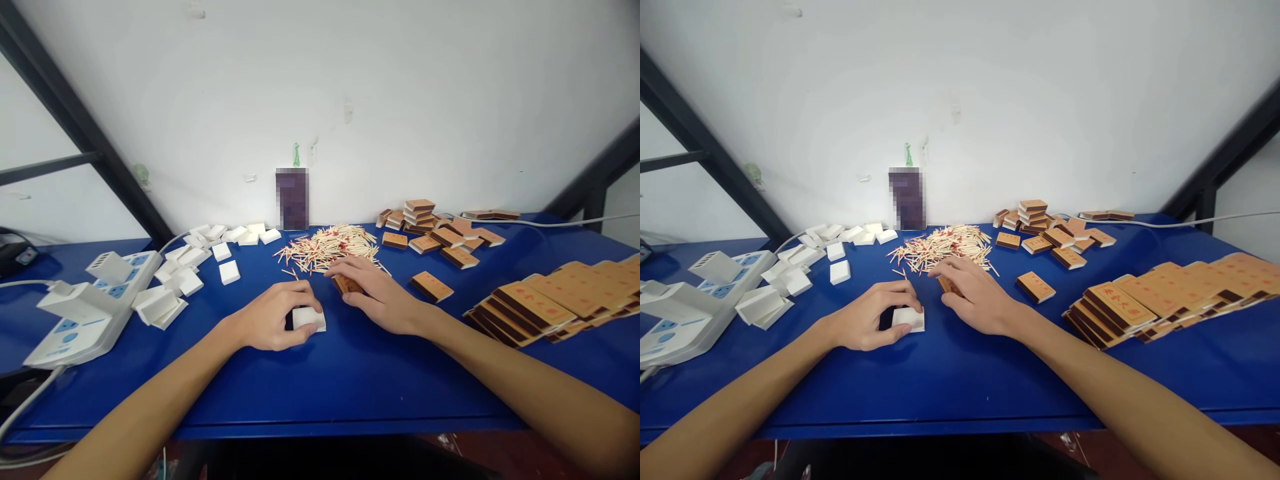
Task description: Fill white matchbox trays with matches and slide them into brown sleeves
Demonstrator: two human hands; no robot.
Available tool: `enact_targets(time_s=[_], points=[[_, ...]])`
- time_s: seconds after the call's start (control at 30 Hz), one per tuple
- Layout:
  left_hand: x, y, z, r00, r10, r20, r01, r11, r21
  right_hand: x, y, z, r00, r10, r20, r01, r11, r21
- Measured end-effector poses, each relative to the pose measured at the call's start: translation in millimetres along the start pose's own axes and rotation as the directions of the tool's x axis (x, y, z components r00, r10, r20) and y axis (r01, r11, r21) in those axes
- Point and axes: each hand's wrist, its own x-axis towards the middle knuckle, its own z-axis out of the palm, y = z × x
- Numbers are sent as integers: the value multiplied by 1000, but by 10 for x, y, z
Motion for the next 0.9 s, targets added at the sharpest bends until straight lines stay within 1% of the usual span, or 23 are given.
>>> enact_targets(time_s=[0.07,0.13,0.27,0.33,0.37,0.4,0.47,0.5,0.53,0.57,0.63,0.73,0.9], points=[[-2,-6,8,1000,2,-5,-2,1000,-8,-12,1,29,1000,16,-24,-18,994,-103],[-4,-7,16,1000,1,-16,-1,999,-34,-17,11,66,999,37,-30,-41,987,-155],[4,-8,28,996,-18,-84,-1,976,-220,-16,16,100,999,-26,35,31,984,-173],[16,-41,30,987,-49,-150,7,964,-268,-18,0,79,998,-26,62,39,977,-209],[21,-73,30,977,-78,-198,27,969,-246,-21,-10,61,998,-18,65,33,972,-233],[24,-118,30,961,-112,-254,64,980,-191,-24,-19,40,998,-14,64,29,966,-256],[21,-239,29,912,-179,-370,188,982,-10,-31,-28,0,999,-17,48,29,959,-283],[15,-308,29,901,-181,-394,242,964,110,-32,-27,-13,999,-26,34,35,956,-290],[7,-376,28,902,-182,-391,279,938,206,-30,-22,-20,999,-37,17,41,954,-297],[-3,-439,28,907,-190,-376,302,915,266,-24,-14,-19,999,-49,1,47,952,-303],[-21,-534,28,906,-216,-363,337,887,315,3,6,6,997,-68,-28,56,946,-320],[-30,-575,27,915,-243,-321,352,871,343,83,26,82,995,-100,-24,84,927,-365],[7,-505,6,922,-268,-278,346,894,286,235,8,167,993,-90,74,114,883,-455]])
